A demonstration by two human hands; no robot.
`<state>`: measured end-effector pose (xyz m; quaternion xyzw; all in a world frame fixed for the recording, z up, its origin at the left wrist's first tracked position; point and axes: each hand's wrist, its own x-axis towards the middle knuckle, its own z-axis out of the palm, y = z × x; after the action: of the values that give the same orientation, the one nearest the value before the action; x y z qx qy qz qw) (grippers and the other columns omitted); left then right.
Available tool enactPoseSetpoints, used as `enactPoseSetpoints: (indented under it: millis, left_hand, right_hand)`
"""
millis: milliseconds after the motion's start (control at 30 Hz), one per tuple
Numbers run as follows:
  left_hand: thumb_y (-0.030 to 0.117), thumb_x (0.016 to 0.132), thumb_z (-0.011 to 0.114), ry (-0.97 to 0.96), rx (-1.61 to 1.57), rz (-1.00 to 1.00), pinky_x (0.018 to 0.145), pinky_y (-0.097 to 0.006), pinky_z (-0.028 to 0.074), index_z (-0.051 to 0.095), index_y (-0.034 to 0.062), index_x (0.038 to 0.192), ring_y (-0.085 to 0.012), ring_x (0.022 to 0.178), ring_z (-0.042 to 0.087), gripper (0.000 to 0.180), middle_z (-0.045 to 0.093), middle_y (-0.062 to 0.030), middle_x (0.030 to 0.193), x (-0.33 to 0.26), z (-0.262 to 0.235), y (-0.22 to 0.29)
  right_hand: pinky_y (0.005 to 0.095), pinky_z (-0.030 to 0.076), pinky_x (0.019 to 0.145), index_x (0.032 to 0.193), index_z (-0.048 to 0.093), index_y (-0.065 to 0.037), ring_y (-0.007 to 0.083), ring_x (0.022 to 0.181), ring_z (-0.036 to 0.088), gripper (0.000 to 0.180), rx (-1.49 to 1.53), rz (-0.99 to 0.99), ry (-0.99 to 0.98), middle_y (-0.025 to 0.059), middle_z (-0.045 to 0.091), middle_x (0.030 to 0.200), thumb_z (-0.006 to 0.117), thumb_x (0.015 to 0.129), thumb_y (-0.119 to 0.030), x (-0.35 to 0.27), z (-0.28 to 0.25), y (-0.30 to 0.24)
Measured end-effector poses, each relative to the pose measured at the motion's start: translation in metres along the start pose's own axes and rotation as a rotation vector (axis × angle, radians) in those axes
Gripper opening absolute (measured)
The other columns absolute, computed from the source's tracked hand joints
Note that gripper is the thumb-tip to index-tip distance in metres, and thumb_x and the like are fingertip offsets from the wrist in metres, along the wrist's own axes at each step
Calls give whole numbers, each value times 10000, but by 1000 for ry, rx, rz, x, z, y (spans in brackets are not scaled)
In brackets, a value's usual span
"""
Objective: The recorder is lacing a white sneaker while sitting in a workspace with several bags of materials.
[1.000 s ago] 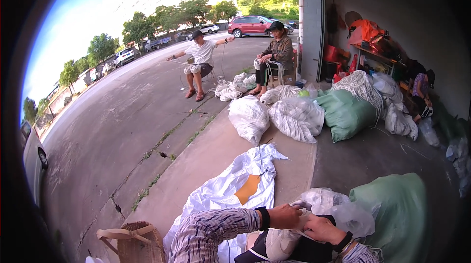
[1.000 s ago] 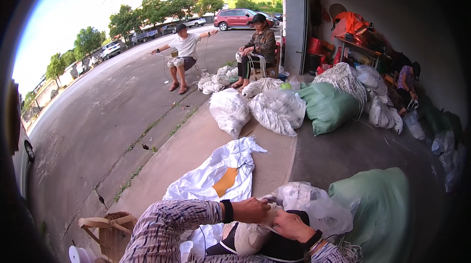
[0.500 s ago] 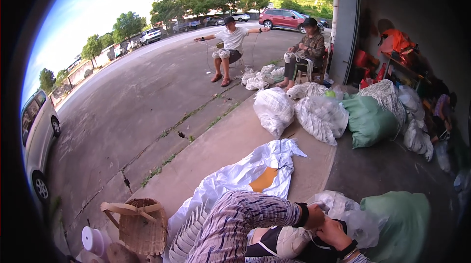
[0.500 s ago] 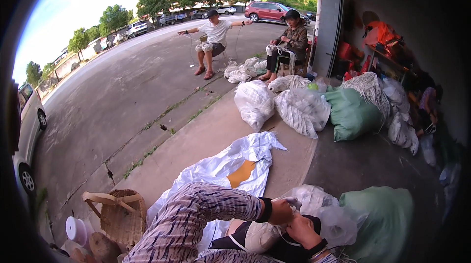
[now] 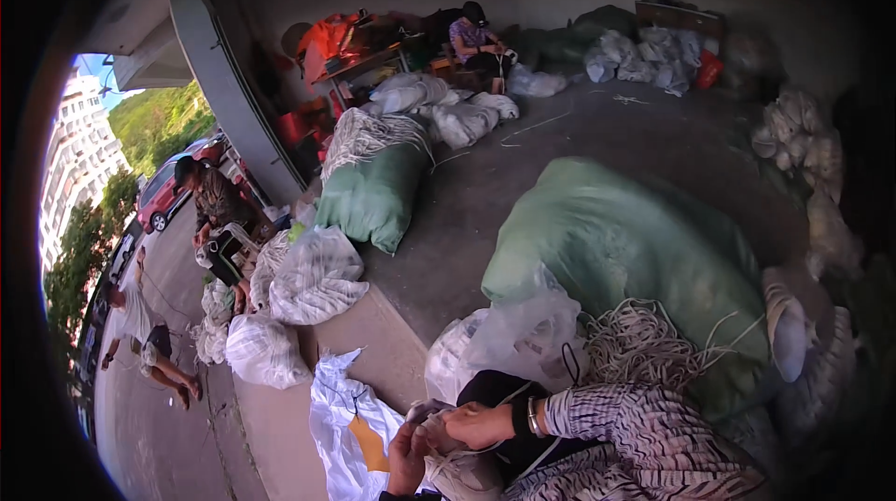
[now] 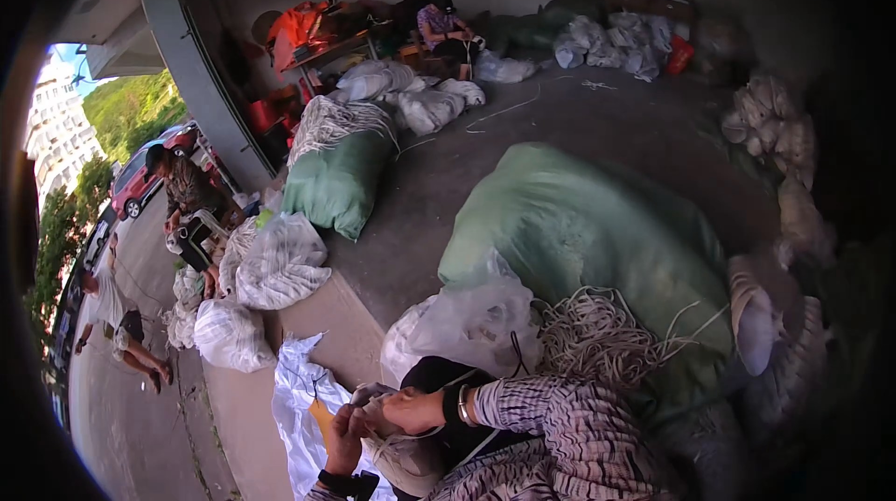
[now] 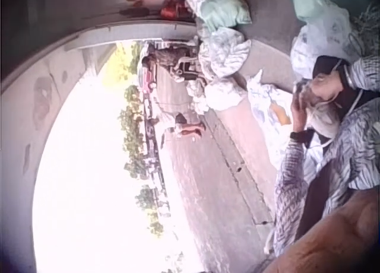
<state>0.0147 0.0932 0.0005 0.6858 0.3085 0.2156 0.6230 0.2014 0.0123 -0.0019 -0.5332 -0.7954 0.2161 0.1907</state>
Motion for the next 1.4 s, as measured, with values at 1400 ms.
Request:
enactPoseSetpoints:
  millis: [1400]
  left_hand:
    - [169, 751, 610, -50, 1126, 190, 679, -397, 495, 594, 100, 794, -264, 922, 531, 83, 549, -57, 850, 2, 39, 29]
  right_hand:
    - [175, 453, 493, 993, 583, -6, 79, 524, 558, 154, 1459, 345, 346, 54, 597, 730, 495, 887, -76, -41, -11, 31]
